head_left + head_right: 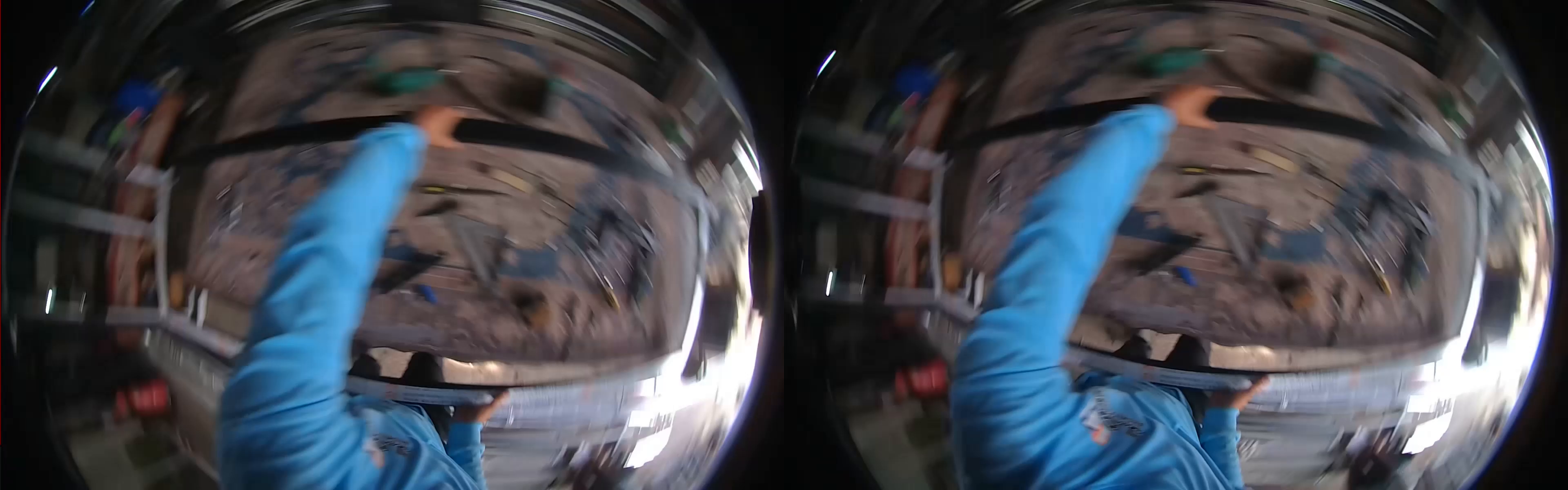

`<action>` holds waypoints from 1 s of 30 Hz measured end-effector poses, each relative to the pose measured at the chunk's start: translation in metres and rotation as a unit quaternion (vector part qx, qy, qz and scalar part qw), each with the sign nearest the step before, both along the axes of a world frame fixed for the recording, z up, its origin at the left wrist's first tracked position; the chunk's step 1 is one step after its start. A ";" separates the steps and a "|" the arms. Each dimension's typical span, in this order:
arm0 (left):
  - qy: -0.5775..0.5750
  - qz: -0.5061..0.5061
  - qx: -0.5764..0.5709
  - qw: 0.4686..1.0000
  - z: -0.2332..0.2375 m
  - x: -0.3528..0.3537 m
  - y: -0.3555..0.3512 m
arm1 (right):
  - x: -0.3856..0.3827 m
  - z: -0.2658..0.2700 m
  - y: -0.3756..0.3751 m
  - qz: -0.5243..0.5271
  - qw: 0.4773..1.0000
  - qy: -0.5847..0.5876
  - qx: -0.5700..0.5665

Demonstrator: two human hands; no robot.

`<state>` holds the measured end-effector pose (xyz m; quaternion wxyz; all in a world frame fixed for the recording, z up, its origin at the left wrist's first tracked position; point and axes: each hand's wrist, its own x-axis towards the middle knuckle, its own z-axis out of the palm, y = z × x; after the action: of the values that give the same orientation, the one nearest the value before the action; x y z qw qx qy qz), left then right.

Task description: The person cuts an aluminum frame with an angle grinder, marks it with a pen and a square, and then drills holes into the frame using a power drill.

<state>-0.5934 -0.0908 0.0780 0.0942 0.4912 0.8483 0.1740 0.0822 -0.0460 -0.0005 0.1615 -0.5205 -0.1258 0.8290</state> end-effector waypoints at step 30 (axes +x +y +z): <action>-0.172 0.183 0.116 0.961 -0.035 0.312 -0.300 | -0.084 -0.016 -0.020 0.241 0.958 -0.124 0.095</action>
<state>-0.2818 -0.3904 0.0426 0.1475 0.2980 0.8689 0.3668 -0.0022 -0.0656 -0.0170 -0.0110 -0.5555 -0.3446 0.7567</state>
